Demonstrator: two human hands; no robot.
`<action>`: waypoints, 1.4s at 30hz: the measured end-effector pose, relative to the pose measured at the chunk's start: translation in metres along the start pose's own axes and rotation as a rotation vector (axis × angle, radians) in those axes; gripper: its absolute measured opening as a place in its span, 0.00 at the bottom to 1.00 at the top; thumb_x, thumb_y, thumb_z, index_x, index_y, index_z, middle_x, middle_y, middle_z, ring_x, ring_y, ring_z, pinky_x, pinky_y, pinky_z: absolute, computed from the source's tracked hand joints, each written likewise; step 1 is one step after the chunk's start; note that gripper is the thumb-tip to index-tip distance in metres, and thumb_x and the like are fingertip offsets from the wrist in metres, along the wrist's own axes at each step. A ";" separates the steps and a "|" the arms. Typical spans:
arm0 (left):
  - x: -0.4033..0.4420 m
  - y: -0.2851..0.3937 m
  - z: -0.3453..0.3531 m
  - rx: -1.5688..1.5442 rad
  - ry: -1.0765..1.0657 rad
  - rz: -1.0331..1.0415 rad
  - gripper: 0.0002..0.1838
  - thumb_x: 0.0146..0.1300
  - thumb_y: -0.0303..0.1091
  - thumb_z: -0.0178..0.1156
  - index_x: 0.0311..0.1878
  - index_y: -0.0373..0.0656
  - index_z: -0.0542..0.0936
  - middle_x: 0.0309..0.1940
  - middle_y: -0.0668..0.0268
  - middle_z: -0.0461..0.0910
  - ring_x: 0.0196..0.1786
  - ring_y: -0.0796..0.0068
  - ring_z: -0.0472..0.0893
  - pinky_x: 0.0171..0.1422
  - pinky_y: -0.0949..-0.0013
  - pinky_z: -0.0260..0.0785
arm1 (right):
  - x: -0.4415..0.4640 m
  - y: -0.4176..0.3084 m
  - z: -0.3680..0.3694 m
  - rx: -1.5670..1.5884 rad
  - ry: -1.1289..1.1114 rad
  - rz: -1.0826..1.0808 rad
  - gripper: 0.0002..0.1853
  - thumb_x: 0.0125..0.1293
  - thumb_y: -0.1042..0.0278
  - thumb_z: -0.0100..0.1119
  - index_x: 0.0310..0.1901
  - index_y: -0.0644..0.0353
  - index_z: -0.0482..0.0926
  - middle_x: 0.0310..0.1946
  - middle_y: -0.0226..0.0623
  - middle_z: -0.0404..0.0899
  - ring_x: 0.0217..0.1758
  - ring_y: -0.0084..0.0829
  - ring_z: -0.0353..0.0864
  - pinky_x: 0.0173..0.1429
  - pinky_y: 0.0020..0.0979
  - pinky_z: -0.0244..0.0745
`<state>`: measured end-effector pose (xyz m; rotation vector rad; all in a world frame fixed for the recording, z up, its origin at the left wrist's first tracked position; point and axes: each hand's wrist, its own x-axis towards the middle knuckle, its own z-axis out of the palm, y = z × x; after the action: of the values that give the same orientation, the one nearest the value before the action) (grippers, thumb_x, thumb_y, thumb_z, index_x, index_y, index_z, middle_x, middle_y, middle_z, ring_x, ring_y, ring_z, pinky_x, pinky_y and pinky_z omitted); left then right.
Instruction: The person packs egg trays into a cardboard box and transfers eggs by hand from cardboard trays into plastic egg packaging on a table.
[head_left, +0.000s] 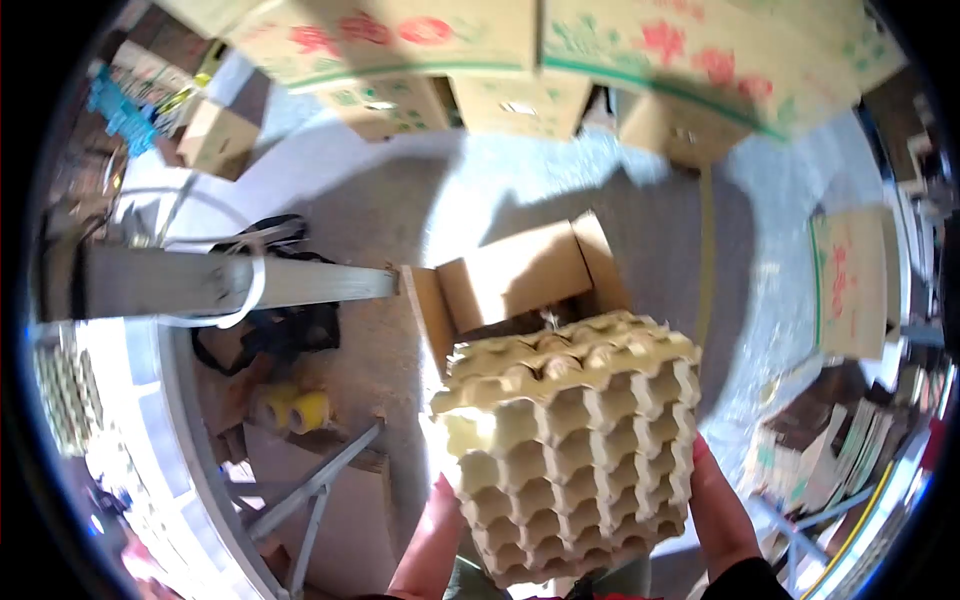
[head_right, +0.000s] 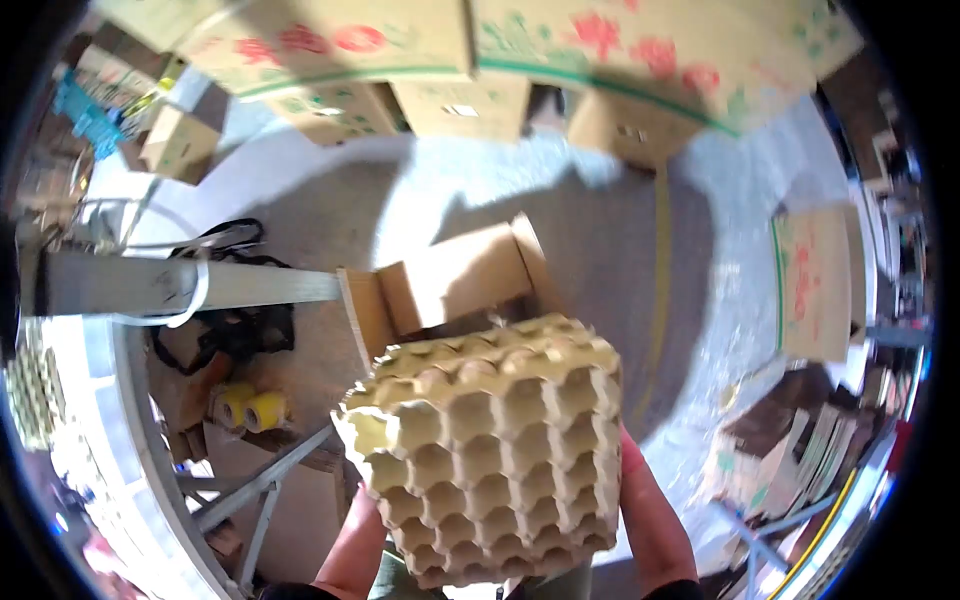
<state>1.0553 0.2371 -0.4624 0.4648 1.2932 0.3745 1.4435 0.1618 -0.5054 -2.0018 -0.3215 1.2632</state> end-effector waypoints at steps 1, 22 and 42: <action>-0.018 0.006 0.001 -0.014 -0.021 0.030 0.28 0.75 0.56 0.47 0.66 0.44 0.60 0.62 0.63 0.61 0.62 0.71 0.59 0.68 0.62 0.53 | -0.021 -0.024 0.000 0.018 -0.029 -0.013 0.28 0.78 0.48 0.41 0.68 0.59 0.71 0.69 0.43 0.71 0.69 0.43 0.71 0.73 0.42 0.66; -0.570 -0.136 -0.079 -0.675 0.540 0.853 0.37 0.77 0.57 0.45 0.79 0.44 0.54 0.76 0.62 0.59 0.74 0.70 0.57 0.79 0.60 0.52 | -0.639 -0.172 0.249 -0.535 -1.512 -0.047 0.29 0.79 0.46 0.40 0.69 0.59 0.71 0.70 0.41 0.71 0.69 0.42 0.71 0.73 0.42 0.66; -1.051 -0.518 -0.273 -1.178 1.567 0.907 0.34 0.77 0.54 0.47 0.76 0.43 0.59 0.73 0.61 0.64 0.71 0.67 0.62 0.76 0.60 0.56 | -1.209 0.166 0.475 -1.349 -1.983 0.713 0.30 0.79 0.43 0.39 0.69 0.58 0.71 0.70 0.39 0.71 0.69 0.41 0.72 0.73 0.42 0.66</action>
<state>0.5444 -0.7099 0.0754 -0.4773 1.8730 2.4354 0.4219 -0.4136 0.0781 -0.4759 -1.7488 3.8036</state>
